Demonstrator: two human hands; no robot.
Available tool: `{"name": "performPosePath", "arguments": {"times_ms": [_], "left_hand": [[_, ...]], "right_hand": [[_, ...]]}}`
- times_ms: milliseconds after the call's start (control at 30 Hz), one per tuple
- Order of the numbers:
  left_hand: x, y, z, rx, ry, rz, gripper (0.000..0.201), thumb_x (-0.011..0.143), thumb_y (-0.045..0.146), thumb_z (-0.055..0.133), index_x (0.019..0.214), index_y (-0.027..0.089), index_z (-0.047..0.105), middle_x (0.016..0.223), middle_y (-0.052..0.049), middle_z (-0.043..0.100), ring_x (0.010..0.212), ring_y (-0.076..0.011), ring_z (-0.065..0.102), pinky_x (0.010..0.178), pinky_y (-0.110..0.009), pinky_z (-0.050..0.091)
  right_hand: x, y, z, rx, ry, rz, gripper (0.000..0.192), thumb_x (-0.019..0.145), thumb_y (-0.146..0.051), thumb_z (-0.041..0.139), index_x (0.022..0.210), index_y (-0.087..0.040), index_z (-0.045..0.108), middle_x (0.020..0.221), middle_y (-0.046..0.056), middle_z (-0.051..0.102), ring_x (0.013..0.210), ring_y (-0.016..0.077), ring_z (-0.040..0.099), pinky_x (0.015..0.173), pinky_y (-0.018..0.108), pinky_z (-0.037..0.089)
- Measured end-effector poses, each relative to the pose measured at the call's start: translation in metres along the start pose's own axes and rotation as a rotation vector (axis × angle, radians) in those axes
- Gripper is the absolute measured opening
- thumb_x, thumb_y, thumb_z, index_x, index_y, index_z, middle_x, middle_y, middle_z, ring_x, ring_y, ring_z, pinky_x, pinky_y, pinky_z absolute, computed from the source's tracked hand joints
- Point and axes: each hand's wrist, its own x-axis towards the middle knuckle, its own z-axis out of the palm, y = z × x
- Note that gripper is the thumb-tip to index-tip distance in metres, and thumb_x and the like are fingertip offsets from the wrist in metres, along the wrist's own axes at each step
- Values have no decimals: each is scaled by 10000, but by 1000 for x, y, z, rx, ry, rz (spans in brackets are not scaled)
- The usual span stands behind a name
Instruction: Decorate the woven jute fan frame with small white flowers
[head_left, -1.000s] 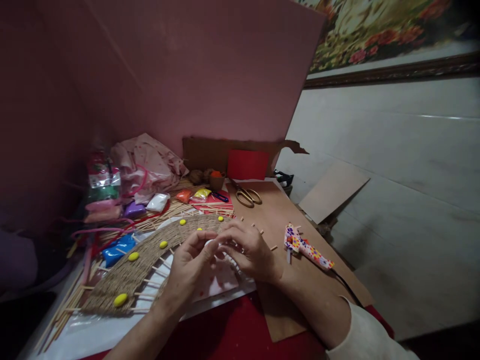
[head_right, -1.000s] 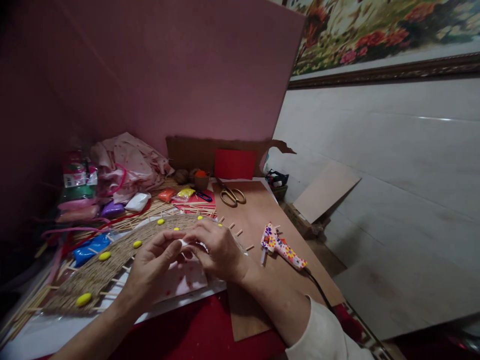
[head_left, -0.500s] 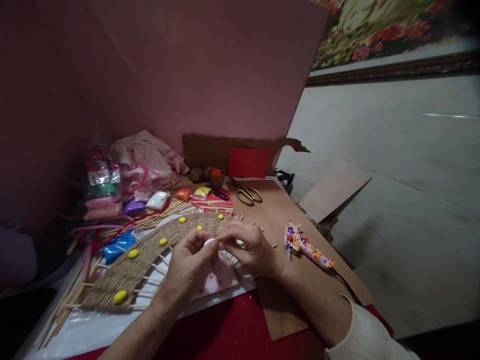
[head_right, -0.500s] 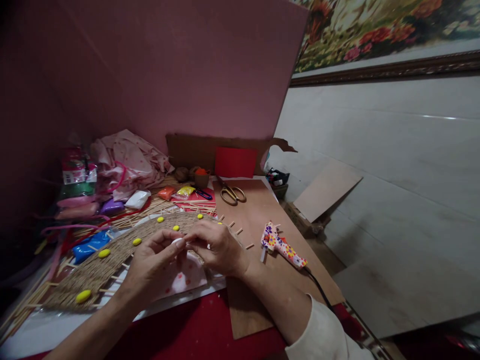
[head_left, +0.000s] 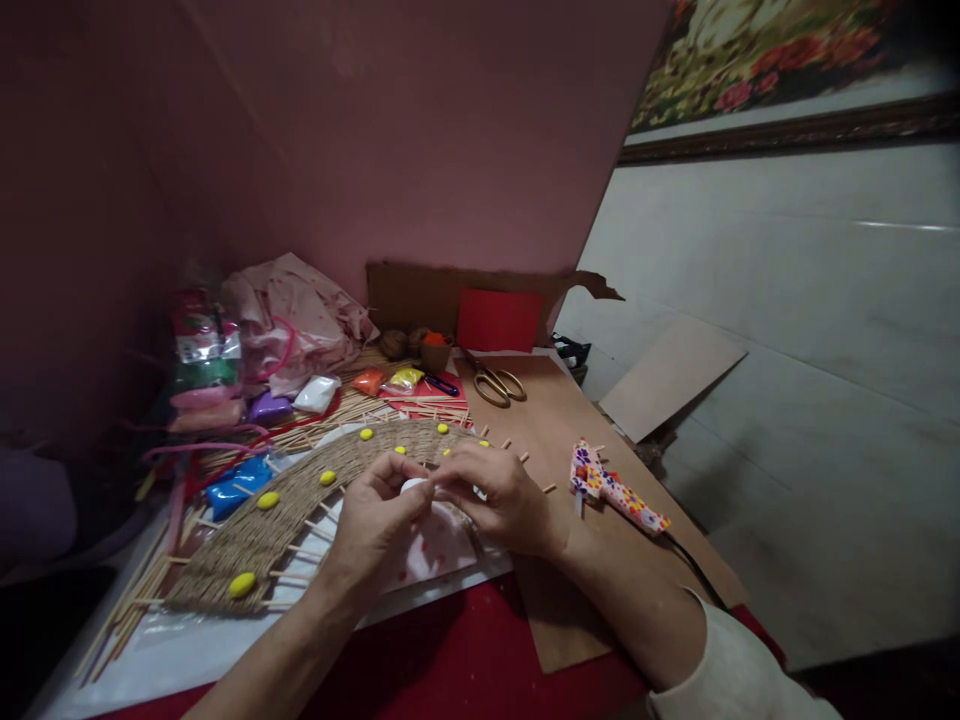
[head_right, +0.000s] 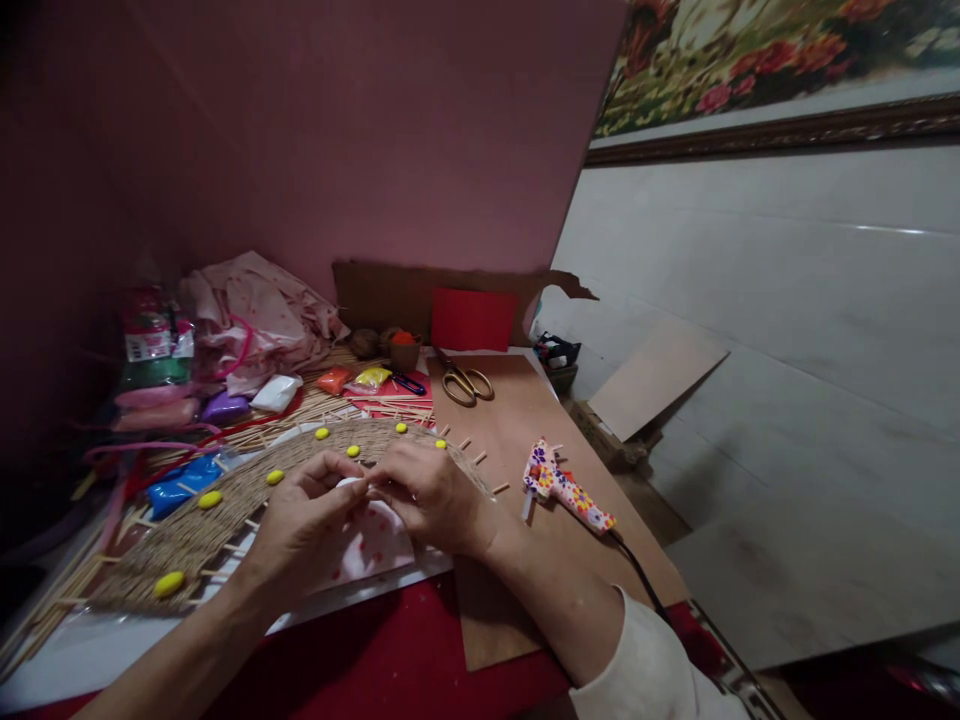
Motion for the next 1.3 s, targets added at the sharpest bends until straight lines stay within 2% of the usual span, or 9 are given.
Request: {"name": "performPosePath", "arguments": {"times_ms": [100, 267, 400, 500, 600, 800, 967, 1133, 1300], "left_hand": [[1, 0, -2, 58, 13, 32, 232, 571, 223, 755, 656, 154, 550, 594, 25, 591, 475, -83, 498, 446, -184, 367], [4, 6, 1, -120, 110, 50, 232, 581, 204, 760, 746, 166, 601, 628, 39, 589, 526, -69, 502, 491, -166, 383], [5, 5, 1, -152, 32, 14, 214, 668, 312, 743, 755, 140, 650, 617, 17, 574, 536, -64, 484, 504, -165, 372], [2, 1, -1, -110, -79, -35, 236, 705, 350, 718, 667, 141, 615, 545, 26, 529, 465, -57, 419, 458, -175, 324], [1, -1, -2, -44, -95, -46, 246, 693, 362, 731, 694, 142, 621, 554, 31, 523, 457, -49, 384, 443, -169, 283], [3, 2, -3, 9, -128, -59, 345, 669, 392, 743, 558, 128, 551, 478, 47, 446, 438, -46, 326, 425, -177, 239], [4, 1, -6, -12, -117, -55, 316, 685, 379, 732, 583, 131, 564, 517, 32, 491, 463, -55, 360, 450, -184, 260], [5, -3, -7, 70, -96, -74, 376, 695, 464, 699, 591, 125, 572, 502, 38, 455, 443, -51, 325, 436, -193, 221], [5, 0, -6, 95, -115, -56, 370, 665, 434, 732, 553, 126, 561, 483, 34, 465, 449, -51, 330, 443, -193, 220]], "right_hand": [[0, -3, 2, 87, 14, 66, 68, 837, -204, 583, 812, -168, 634, 714, 28, 613, 676, 135, 565, 616, 270, 475], [1, -6, -1, 874, 94, 497, 255, 772, -424, 657, 757, -177, 594, 593, -37, 561, 444, 78, 492, 405, 205, 426], [3, -3, -1, 1124, 116, 587, 265, 759, -417, 677, 820, -164, 622, 583, -39, 573, 429, 62, 483, 385, 178, 397], [4, -3, 2, 1059, 158, 595, 206, 757, -328, 698, 870, -166, 638, 652, -24, 613, 495, 67, 532, 459, 189, 442], [4, -6, 5, 871, 225, 552, 146, 751, -270, 706, 843, -177, 640, 658, -27, 603, 530, 75, 533, 503, 203, 448], [1, -4, 7, 338, 236, 253, 15, 782, -197, 664, 785, -192, 678, 766, 16, 600, 743, 132, 557, 662, 269, 467], [-2, 1, 6, 354, 131, 275, 225, 792, -198, 653, 1016, -188, 634, 820, 20, 606, 725, 127, 565, 647, 261, 476], [0, -2, 5, 291, 160, 244, 47, 817, -216, 638, 836, -175, 650, 788, 22, 597, 737, 130, 551, 660, 268, 459], [0, -1, 4, 289, 174, 246, 56, 778, -190, 676, 810, -175, 632, 787, 15, 588, 745, 132, 558, 660, 267, 465]]}}
